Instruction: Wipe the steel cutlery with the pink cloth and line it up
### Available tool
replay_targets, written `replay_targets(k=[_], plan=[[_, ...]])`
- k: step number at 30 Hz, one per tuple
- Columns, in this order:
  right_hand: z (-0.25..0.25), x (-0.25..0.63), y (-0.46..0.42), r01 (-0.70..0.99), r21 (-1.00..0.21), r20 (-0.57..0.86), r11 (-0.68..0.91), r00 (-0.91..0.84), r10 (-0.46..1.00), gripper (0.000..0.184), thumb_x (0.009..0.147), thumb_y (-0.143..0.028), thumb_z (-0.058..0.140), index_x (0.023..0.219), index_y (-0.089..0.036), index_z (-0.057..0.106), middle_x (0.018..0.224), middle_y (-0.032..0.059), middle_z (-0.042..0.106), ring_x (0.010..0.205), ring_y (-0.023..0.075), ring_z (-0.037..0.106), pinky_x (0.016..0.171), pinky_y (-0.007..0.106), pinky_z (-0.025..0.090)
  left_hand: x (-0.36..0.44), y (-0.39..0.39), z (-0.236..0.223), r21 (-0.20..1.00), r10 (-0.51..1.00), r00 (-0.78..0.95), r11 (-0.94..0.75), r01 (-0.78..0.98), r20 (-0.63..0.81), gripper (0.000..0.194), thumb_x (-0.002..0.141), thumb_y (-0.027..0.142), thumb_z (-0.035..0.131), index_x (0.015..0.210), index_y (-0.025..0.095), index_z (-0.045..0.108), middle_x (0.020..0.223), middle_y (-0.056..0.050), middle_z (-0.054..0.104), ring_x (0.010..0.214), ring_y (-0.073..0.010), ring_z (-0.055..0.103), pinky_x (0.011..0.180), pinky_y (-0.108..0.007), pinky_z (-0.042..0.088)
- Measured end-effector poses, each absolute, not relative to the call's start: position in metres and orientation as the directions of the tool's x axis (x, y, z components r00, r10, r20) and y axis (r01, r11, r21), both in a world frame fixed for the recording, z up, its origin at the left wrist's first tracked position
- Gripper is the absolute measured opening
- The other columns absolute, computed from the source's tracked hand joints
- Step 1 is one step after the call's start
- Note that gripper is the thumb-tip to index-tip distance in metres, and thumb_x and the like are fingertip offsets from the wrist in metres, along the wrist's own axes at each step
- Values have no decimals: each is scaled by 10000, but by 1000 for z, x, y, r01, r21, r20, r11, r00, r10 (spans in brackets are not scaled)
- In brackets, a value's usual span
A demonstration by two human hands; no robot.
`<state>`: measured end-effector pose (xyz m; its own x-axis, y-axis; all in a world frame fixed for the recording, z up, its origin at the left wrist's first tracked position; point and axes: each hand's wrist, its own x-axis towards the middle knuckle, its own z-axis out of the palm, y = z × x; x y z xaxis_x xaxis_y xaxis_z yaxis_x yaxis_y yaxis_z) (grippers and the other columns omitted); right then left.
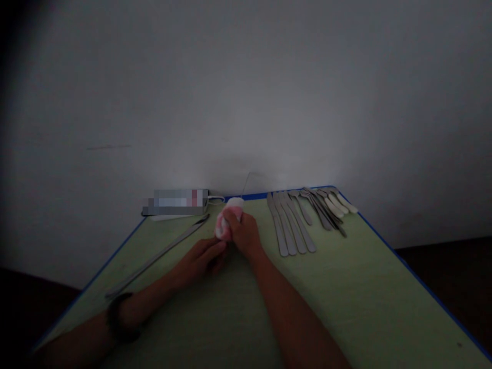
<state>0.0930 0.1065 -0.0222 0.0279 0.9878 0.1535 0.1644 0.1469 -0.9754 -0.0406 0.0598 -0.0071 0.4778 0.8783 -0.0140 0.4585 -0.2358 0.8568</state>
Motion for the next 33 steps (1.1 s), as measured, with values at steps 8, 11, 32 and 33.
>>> replay_targets(k=[8,11,32,33], plan=[[-22,93,106,114,-980,159,160,-23,987,503,792,-570,463,748,-110,663,671,74,631,617,142,543,595,246,401,-39,61,-9,834,884,467,-259,487,2,440,920,424,327,593,175,486,514,31,499,478,-91,446,504,-199,362],[-20,93,105,146,-976,161,162,-16,987,499,777,-577,485,757,-109,657,697,76,639,621,137,538,602,244,401,-39,62,-9,857,899,437,-215,469,-14,431,909,456,338,618,177,491,508,37,492,462,-95,432,488,-204,356],[-13,92,103,302,-944,119,133,-64,991,436,800,-495,467,589,-135,593,540,13,518,524,101,454,504,223,305,-39,60,-8,843,895,444,-199,500,-52,508,888,479,349,496,173,451,419,41,439,406,-81,390,448,-198,310],[-14,92,103,287,-949,115,131,-73,991,440,799,-500,465,590,-134,594,545,16,523,524,101,454,505,223,308,-39,60,-7,840,893,446,-200,504,-55,500,885,476,356,500,173,452,422,42,441,406,-80,389,449,-198,310]])
